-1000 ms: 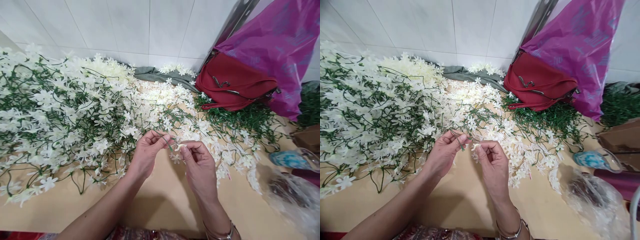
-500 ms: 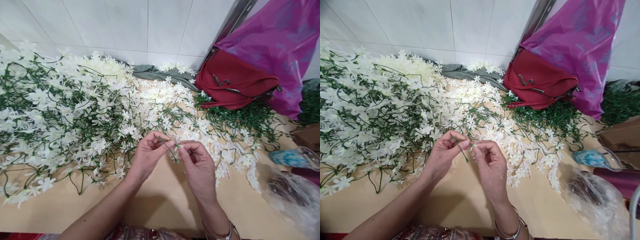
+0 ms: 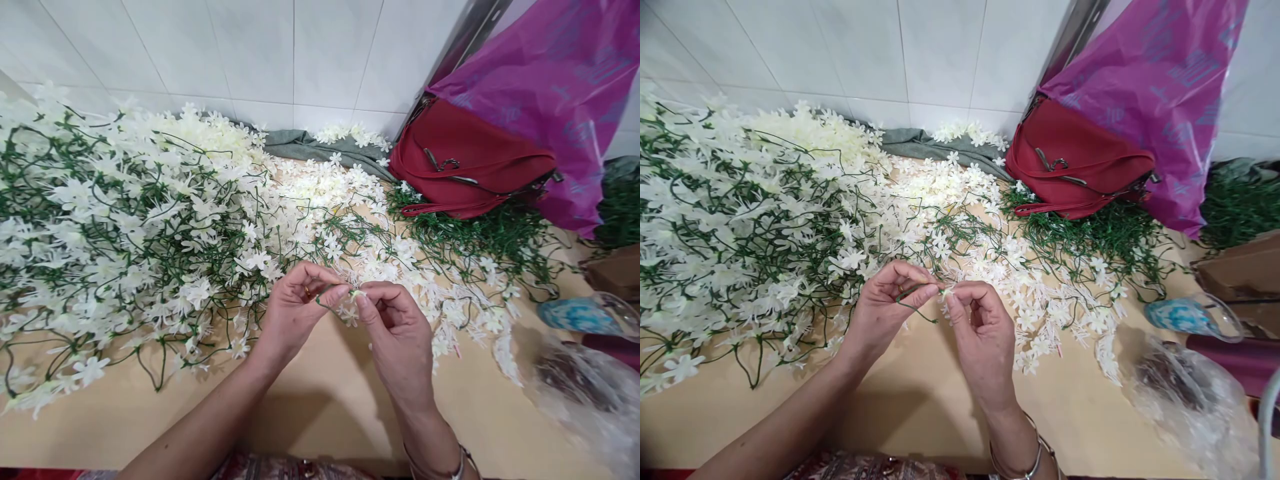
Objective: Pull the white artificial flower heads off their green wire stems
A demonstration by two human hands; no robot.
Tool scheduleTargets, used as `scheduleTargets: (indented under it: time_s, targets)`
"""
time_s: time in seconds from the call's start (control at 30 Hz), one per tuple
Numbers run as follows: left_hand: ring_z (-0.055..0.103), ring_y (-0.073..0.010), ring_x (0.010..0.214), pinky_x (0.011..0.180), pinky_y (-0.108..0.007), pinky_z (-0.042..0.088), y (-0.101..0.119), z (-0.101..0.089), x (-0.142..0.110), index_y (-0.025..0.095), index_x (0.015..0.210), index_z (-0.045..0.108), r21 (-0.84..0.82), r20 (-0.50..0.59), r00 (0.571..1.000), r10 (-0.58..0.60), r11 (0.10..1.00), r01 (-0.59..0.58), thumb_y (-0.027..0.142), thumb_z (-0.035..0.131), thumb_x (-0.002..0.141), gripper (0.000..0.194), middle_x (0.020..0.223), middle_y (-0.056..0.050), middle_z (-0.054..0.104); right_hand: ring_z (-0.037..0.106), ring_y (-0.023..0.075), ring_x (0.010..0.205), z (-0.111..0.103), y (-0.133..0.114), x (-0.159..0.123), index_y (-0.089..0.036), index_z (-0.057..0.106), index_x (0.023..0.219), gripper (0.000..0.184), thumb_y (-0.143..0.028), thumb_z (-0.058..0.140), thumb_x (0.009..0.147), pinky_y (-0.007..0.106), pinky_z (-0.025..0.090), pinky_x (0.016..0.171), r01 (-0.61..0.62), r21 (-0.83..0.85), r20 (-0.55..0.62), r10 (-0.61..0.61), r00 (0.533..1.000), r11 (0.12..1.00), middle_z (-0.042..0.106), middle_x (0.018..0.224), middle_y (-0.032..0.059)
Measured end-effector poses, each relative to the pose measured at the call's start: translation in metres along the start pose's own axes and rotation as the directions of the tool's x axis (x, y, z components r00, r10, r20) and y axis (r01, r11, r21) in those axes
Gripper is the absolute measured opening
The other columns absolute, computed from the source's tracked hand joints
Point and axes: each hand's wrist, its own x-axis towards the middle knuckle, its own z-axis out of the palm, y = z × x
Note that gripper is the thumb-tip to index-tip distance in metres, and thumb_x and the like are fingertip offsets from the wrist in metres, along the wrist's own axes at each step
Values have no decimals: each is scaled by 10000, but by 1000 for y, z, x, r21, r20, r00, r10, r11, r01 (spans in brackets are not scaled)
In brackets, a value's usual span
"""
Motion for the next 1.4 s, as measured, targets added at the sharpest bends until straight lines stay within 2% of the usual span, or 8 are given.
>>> scheduleTargets:
  time_s: [0.23,0.47,0.8,0.97,1.1,1.2,1.3,1.4]
  targets:
    - [695,-214,1089,929,-338,536,-10,-3,-3,220,834,803,-21,12,986,-166,986,166,263,838,811,60,1135,-67,778,657,181,873,1,2,-3,-238,707,875,88,-303,755,910,321,536,796,41,-6,7,-41,999,999,703,915,29]
    - [678,-198,1033,940,-327,515,-18,-3,-5,235,804,814,-4,47,991,-127,992,128,278,815,845,60,1020,-54,770,652,179,826,2,5,-4,-233,709,877,113,-329,764,902,329,546,765,36,-16,-20,-36,999,999,711,935,41]
    - [646,-195,1035,992,-328,474,-34,3,-12,226,806,791,-107,3,994,-109,988,109,328,813,859,117,1036,-43,719,661,181,784,6,5,-6,-231,691,871,138,-349,756,904,330,558,704,32,-31,-34,-33,999,999,713,953,55]
    - [630,-170,949,882,-289,497,-33,6,-13,221,805,781,-137,0,993,-117,984,116,321,815,857,117,1005,-32,688,642,164,731,6,7,-4,-229,681,872,129,-332,751,909,313,546,668,12,-15,-2,-12,1000,1000,694,893,35]
    - [611,-149,872,819,-274,506,-34,9,-14,213,798,766,-190,-1,989,-146,971,144,332,812,857,140,990,-22,661,634,153,721,7,9,-3,-233,675,875,117,-322,736,922,308,536,661,6,5,13,-7,1000,1000,693,930,34]
    - [619,-164,921,851,-283,507,-38,9,-13,205,789,760,-167,-25,989,-146,976,140,343,813,853,161,1010,-30,669,627,151,705,7,10,-1,-231,671,873,131,-332,741,920,301,527,644,-3,17,26,3,1000,1000,695,921,34]
    - [634,-187,1005,919,-300,503,-40,6,-12,203,785,767,-113,-56,989,-134,986,127,337,817,850,156,1032,-42,695,617,148,671,7,10,0,-227,663,861,164,-355,747,918,286,516,629,-32,30,50,30,998,999,677,799,8]
    - [645,-201,1075,994,-323,497,-36,4,-12,221,834,799,-63,-26,994,-102,993,100,326,793,875,113,1066,-49,729,617,146,652,6,9,1,-228,657,892,185,-394,731,931,275,523,636,-80,49,49,77,996,996,660,718,-14]
